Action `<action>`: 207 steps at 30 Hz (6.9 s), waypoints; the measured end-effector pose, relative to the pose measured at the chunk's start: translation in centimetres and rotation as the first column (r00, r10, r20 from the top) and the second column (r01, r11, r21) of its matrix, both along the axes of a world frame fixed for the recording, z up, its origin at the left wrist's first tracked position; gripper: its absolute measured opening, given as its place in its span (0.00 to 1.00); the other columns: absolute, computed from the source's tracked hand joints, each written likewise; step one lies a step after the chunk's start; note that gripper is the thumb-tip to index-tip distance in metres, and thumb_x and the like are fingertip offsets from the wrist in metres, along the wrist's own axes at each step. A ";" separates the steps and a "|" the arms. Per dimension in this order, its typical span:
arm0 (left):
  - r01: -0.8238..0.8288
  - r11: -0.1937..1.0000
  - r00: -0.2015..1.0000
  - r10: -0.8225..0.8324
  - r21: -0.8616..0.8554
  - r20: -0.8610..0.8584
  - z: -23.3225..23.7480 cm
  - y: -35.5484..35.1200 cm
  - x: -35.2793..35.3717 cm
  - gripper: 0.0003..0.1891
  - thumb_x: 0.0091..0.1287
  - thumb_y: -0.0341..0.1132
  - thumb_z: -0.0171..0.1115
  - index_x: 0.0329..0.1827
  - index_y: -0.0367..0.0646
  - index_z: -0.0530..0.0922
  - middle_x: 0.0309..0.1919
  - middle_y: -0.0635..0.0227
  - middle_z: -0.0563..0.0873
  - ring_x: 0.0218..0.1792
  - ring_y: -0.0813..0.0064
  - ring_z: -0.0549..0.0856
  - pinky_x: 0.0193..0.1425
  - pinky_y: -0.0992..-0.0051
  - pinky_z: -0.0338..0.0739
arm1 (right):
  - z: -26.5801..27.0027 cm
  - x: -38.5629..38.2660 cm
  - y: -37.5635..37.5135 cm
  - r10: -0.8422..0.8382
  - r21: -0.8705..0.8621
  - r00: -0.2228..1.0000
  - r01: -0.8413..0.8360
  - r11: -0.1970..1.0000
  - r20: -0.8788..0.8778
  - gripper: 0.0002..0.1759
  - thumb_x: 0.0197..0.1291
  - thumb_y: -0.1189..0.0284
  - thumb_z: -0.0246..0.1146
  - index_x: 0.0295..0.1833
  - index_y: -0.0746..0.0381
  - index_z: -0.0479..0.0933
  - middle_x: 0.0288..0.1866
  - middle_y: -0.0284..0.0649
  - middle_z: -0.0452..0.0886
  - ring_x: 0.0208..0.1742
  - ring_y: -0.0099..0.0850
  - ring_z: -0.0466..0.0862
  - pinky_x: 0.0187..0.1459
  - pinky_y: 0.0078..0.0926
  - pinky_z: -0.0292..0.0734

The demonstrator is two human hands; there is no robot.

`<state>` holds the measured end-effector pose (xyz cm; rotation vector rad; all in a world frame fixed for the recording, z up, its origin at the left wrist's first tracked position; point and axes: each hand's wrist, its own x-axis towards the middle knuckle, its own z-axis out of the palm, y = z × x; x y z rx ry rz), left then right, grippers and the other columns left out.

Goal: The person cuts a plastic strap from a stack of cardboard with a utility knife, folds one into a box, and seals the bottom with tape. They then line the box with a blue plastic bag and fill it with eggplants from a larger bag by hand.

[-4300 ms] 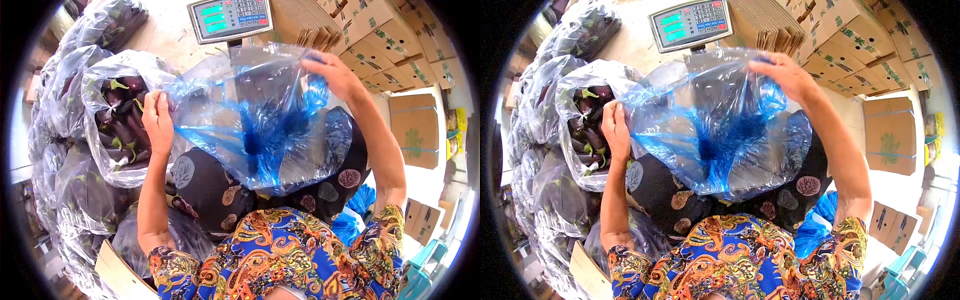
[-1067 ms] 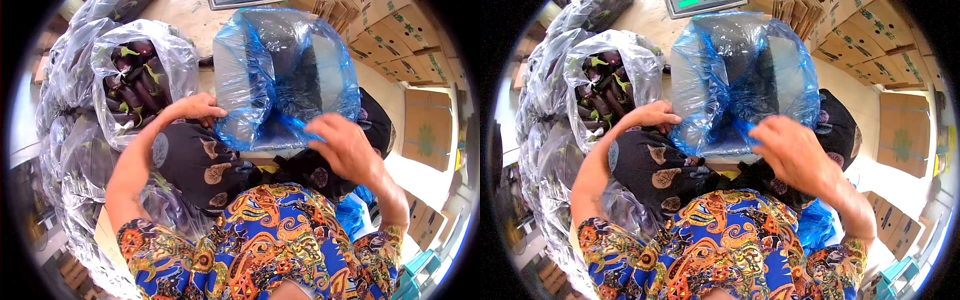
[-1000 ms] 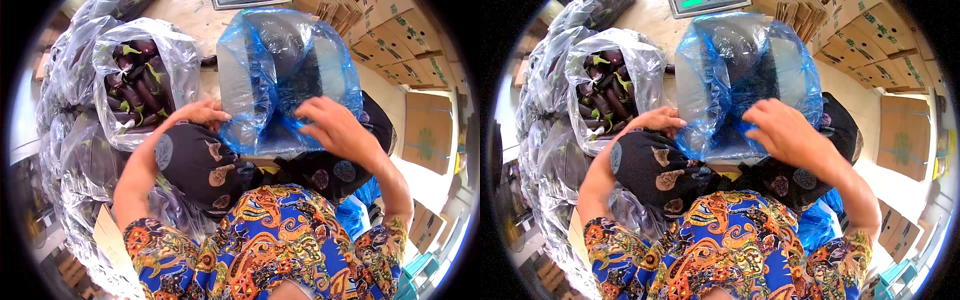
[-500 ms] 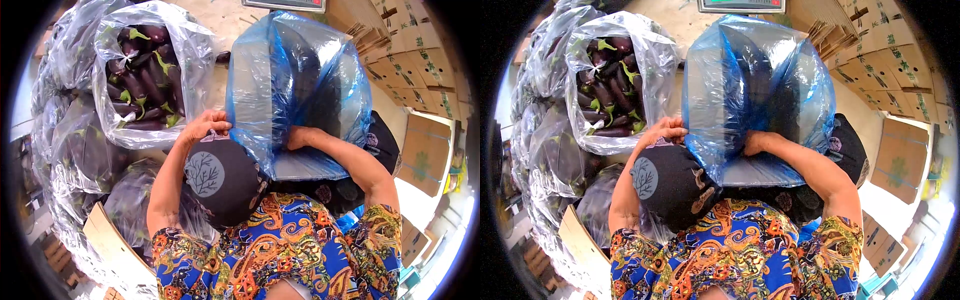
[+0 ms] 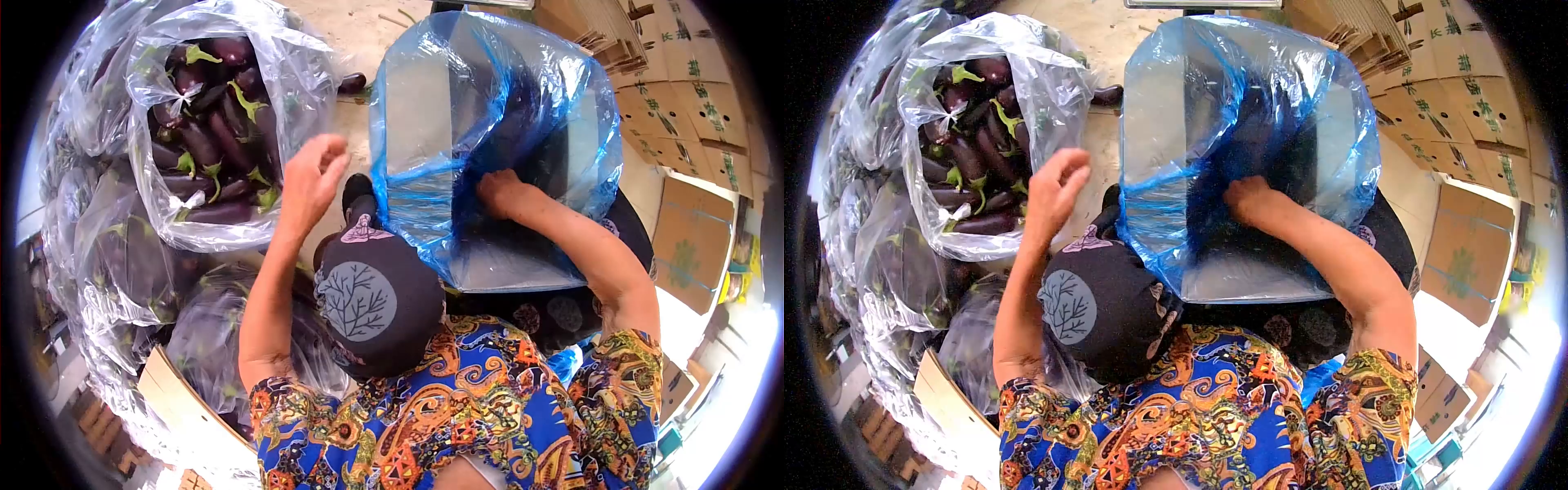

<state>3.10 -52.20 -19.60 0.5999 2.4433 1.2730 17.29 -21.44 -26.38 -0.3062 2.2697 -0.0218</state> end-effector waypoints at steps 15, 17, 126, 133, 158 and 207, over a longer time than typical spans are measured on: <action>0.870 0.391 0.411 -0.912 -0.302 0.004 3.0 21.4 -1.2 0.12 0.59 0.30 0.58 0.44 0.40 0.83 0.39 0.48 0.85 0.44 0.49 0.85 0.45 0.58 0.80 | -0.4 -1.3 -1.0 -0.089 -0.184 0.996 0.083 0.979 -0.020 0.19 0.53 0.68 0.64 0.53 0.55 0.83 0.52 0.48 0.84 0.54 0.46 0.83 0.55 0.42 0.79; 0.863 0.165 0.302 -0.926 -0.477 0.227 1.6 24.0 -0.3 0.13 0.58 0.30 0.58 0.44 0.40 0.84 0.42 0.49 0.86 0.48 0.52 0.85 0.47 0.59 0.81 | 0.5 -1.3 -3.0 -0.009 -0.146 0.975 0.042 0.988 0.222 0.23 0.51 0.68 0.66 0.55 0.56 0.82 0.52 0.48 0.84 0.55 0.45 0.83 0.56 0.42 0.79; -0.896 0.240 0.431 0.270 -0.373 -0.861 -2.2 -28.3 -15.5 0.34 0.57 0.58 0.67 0.57 0.38 0.77 0.50 0.46 0.83 0.55 0.46 0.80 0.61 0.57 0.73 | -12.1 -3.0 4.8 -0.337 -0.450 0.902 0.191 0.872 -0.270 0.38 0.65 0.59 0.61 0.71 0.66 0.50 0.65 0.53 0.74 0.61 0.52 0.78 0.60 0.44 0.72; -0.789 0.316 0.546 0.753 -0.527 -0.367 -0.4 -27.6 -16.7 0.38 0.49 0.56 0.70 0.52 0.30 0.74 0.51 0.41 0.83 0.55 0.45 0.81 0.60 0.57 0.74 | -8.7 -4.2 3.5 -0.625 -0.568 0.780 0.526 0.633 0.027 0.41 0.65 0.54 0.61 0.74 0.60 0.49 0.62 0.59 0.76 0.60 0.57 0.78 0.59 0.46 0.73; 0.178 0.841 0.903 -0.346 0.511 0.255 13.0 7.3 -4.3 0.26 0.69 0.51 0.60 0.59 0.36 0.77 0.46 0.62 0.85 0.44 0.73 0.84 0.47 0.74 0.79 | 21.2 -6.8 -5.2 -0.724 -0.739 0.670 0.403 0.541 -0.165 0.45 0.46 0.57 0.76 0.66 0.66 0.64 0.51 0.49 0.81 0.51 0.38 0.83 0.52 0.36 0.77; -0.557 0.634 0.678 -0.027 0.537 0.735 1.0 -14.7 -2.3 0.28 0.64 0.45 0.59 0.62 0.34 0.73 0.49 0.58 0.85 0.47 0.66 0.85 0.46 0.71 0.79 | 16.7 -6.6 -2.4 -0.247 -0.494 0.816 -0.053 0.868 -0.522 0.34 0.49 0.77 0.70 0.64 0.62 0.69 0.64 0.50 0.72 0.64 0.52 0.72 0.62 0.42 0.71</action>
